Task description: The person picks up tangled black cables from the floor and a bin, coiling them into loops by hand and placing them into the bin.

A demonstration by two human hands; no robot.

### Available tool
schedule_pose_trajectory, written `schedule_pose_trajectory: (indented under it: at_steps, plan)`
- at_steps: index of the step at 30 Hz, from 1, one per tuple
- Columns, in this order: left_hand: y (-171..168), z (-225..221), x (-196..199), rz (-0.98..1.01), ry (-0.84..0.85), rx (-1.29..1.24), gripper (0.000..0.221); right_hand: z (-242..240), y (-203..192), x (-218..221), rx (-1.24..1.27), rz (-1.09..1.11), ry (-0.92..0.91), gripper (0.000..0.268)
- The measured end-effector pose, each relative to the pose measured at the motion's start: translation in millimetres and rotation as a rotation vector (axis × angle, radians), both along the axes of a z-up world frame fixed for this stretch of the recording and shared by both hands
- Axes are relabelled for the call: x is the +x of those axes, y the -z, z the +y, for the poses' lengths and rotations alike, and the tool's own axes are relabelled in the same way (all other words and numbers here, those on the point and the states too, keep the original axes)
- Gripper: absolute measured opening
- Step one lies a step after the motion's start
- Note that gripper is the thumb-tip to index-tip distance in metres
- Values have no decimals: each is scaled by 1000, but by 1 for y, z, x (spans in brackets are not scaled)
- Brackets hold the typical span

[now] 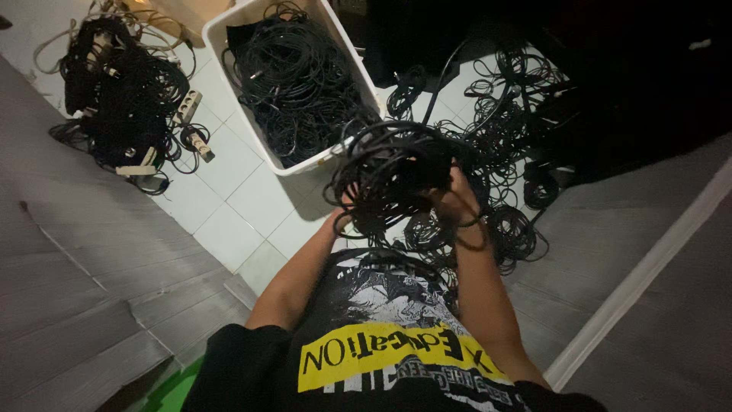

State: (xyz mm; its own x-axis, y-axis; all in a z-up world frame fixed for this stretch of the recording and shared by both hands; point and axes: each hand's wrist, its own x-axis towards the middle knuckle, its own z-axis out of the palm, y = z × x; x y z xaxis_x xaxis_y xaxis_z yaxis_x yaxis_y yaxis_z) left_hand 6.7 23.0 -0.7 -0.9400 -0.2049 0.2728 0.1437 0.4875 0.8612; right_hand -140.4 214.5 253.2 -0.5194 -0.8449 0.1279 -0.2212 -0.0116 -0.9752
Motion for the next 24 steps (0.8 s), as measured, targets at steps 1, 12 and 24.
schedule_pose_trajectory:
  at_steps: [1,12,24]
  plan:
    - [0,-5,0,-39,-70,-9,44,6,-4,-2,-80,-79,-26,42]
    - [-32,-90,-28,110,-303,1075,75,-7,-24,11,168,31,-108,23]
    - [-116,-75,-13,-200,68,1490,74,-31,25,12,494,334,62,25]
